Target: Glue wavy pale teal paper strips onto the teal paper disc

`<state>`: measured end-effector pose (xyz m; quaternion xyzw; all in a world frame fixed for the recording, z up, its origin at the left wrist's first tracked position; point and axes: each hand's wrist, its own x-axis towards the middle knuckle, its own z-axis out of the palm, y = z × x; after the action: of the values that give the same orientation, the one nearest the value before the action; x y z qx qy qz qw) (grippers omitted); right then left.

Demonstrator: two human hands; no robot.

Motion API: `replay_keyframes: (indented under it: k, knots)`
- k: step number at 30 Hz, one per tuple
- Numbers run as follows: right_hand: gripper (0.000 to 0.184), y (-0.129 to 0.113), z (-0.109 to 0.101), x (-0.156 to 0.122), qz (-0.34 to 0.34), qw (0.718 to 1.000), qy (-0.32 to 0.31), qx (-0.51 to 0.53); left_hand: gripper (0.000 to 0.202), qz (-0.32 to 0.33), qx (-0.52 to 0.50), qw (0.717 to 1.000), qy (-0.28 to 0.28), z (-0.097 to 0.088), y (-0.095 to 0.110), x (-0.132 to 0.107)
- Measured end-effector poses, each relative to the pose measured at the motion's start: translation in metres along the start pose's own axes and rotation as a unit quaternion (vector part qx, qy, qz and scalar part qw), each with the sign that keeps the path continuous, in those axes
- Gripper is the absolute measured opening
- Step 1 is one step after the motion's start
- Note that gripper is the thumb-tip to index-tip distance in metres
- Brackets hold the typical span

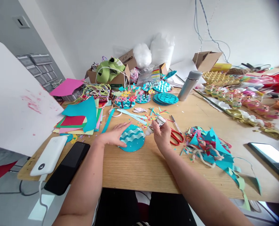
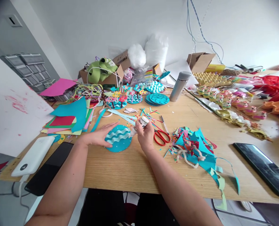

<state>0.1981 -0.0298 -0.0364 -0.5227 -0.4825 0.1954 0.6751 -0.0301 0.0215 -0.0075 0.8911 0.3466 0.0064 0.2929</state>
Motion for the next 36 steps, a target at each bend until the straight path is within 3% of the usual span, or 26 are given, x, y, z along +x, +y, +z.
replay_keyframes:
  k: [3,9,17,26,36]
  knots:
    - [0.026,-0.012,0.007,-0.007,0.009,1.0,-0.019,0.015,0.109,0.015,-0.035,0.999,0.008,-0.005,-0.002,-0.004]
    - [0.023,-0.026,0.028,-0.03,-0.015,0.992,-0.123,-0.036,0.109,0.024,-0.06,0.998,0.016,-0.007,-0.004,-0.007]
    - [0.026,-0.022,0.053,-0.057,-0.098,0.983,-0.113,-0.102,0.105,0.044,-0.049,0.998,0.021,-0.002,-0.01,-0.005]
    - [0.027,-0.014,0.059,-0.061,-0.146,0.973,-0.124,-0.131,0.104,0.062,-0.032,0.997,0.025,0.004,-0.02,0.0]
    - [0.026,-0.009,0.06,-0.064,-0.147,0.969,-0.142,-0.138,0.104,0.074,-0.028,0.996,0.028,0.004,-0.022,0.002]
